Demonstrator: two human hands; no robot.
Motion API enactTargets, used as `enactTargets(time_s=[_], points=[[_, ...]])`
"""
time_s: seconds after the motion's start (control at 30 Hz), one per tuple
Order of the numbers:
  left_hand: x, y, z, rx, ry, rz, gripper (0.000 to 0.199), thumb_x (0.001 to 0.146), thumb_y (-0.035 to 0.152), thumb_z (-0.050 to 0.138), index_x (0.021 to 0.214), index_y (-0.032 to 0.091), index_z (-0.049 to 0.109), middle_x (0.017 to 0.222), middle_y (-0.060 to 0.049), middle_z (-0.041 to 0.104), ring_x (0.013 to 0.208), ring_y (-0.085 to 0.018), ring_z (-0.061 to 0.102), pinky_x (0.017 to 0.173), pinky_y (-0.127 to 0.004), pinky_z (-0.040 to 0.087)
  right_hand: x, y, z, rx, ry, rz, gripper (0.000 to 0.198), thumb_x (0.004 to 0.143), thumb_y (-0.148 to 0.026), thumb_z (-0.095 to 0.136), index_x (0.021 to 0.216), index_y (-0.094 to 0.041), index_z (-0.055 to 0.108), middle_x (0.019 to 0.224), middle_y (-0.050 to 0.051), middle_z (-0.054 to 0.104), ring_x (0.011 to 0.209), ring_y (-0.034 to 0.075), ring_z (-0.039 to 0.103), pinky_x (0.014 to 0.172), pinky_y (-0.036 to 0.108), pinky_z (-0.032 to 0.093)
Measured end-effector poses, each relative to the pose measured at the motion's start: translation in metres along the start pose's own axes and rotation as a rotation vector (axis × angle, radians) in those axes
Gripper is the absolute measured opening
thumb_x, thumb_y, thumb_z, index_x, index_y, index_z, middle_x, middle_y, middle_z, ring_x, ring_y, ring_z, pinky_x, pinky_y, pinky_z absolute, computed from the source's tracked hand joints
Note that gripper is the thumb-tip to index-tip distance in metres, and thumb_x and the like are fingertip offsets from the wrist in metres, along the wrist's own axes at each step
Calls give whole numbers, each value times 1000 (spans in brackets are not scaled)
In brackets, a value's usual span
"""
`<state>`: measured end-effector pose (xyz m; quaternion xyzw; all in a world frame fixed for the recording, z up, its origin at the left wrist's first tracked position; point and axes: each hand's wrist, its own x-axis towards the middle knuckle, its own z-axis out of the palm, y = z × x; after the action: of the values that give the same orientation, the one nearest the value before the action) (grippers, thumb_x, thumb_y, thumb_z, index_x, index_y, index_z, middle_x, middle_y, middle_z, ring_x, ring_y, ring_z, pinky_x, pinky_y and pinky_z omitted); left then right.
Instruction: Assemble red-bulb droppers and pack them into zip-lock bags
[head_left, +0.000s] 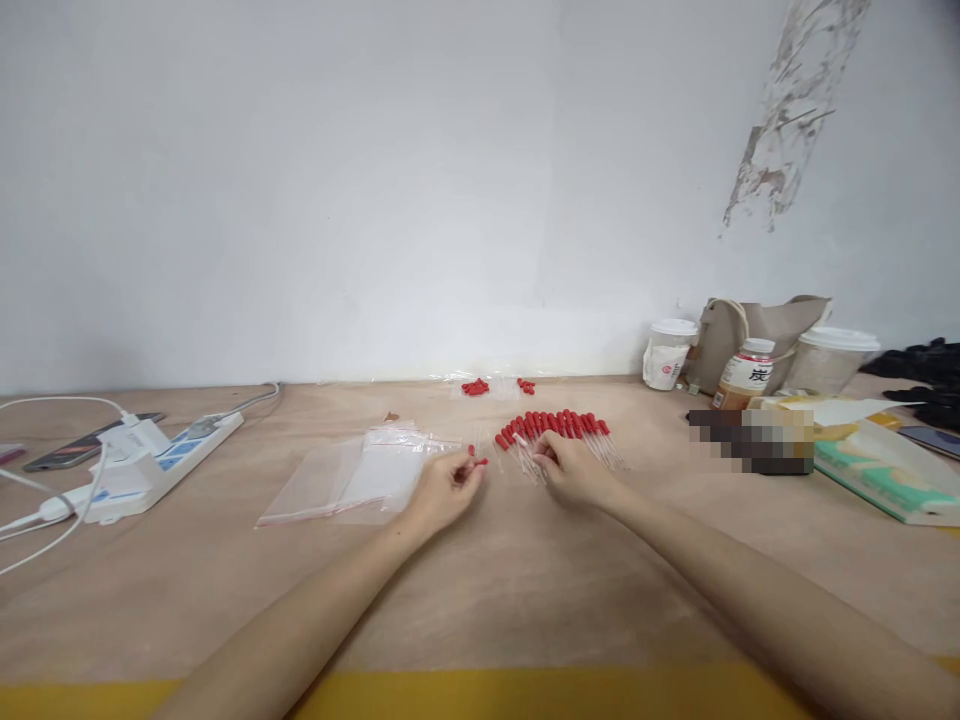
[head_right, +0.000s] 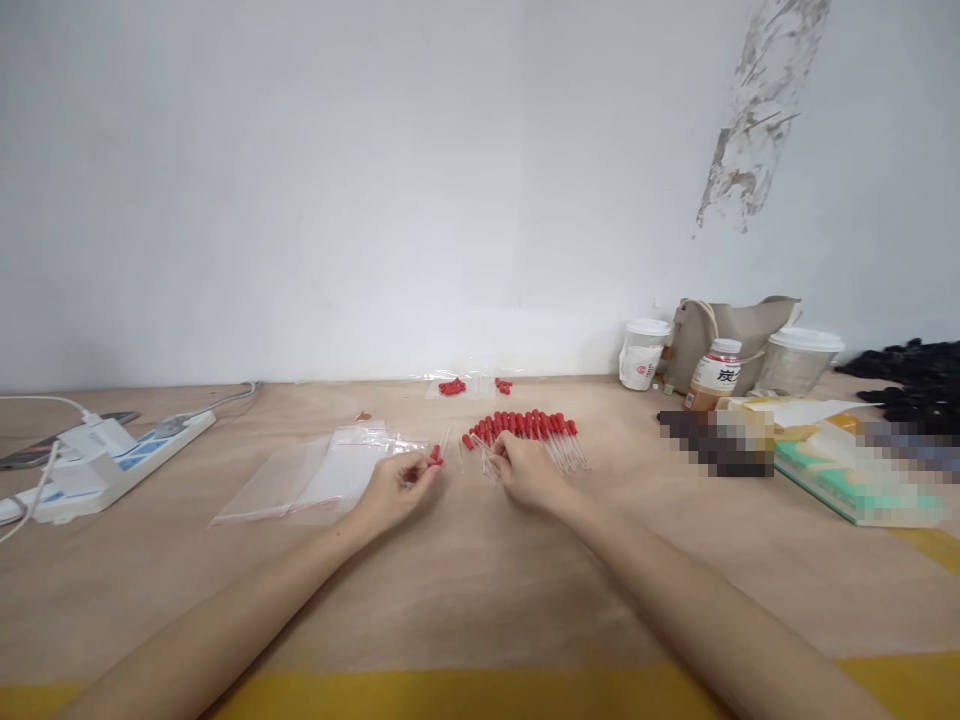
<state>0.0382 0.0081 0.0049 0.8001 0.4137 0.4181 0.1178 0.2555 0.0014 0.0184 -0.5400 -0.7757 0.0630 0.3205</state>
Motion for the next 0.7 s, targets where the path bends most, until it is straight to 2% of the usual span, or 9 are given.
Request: enactTargets(time_s=[0.13, 0.23, 0.4, 0.53, 0.7], points=[[-12, 10, 10, -20, -149, 102, 10, 81, 27, 46, 83, 18, 50, 73, 0, 58, 67, -13, 56, 63, -24, 46, -21, -3, 17, 82, 157, -133, 21, 83, -19, 39, 96, -17, 55, 90, 5, 63, 81, 15, 55, 75, 28, 35], [-17, 6, 6, -35, -126, 58, 18, 81, 24, 48, 98, 19, 50, 89, -3, 58, 81, -15, 56, 70, -27, 46, -31, -6, 26, 52, 193, -193, 22, 84, -20, 38, 96, -20, 58, 90, 4, 64, 81, 15, 55, 77, 30, 33], [-17, 4, -2, 65, -96, 88, 13, 80, 26, 51, 89, 21, 59, 86, -4, 58, 87, -19, 53, 78, -33, 43, -36, -8, 26, -12, 162, -263, 22, 84, -20, 39, 93, -21, 60, 85, 3, 64, 75, 14, 56, 75, 30, 31], [-16, 7, -1, 94, -58, 122, 11, 79, 26, 53, 87, 20, 59, 85, -4, 60, 87, -19, 53, 80, -35, 40, -38, -12, 24, -63, 126, -330, 23, 84, -20, 38, 93, -21, 60, 84, 3, 64, 73, 13, 55, 76, 30, 30], [-17, 9, 0, 103, -81, 162, 15, 82, 29, 49, 89, 21, 59, 88, -4, 61, 87, -19, 53, 81, -35, 39, -41, -15, 25, -73, 120, -340, 24, 85, -21, 38, 94, -21, 59, 82, 3, 64, 71, 12, 55, 77, 30, 30]])
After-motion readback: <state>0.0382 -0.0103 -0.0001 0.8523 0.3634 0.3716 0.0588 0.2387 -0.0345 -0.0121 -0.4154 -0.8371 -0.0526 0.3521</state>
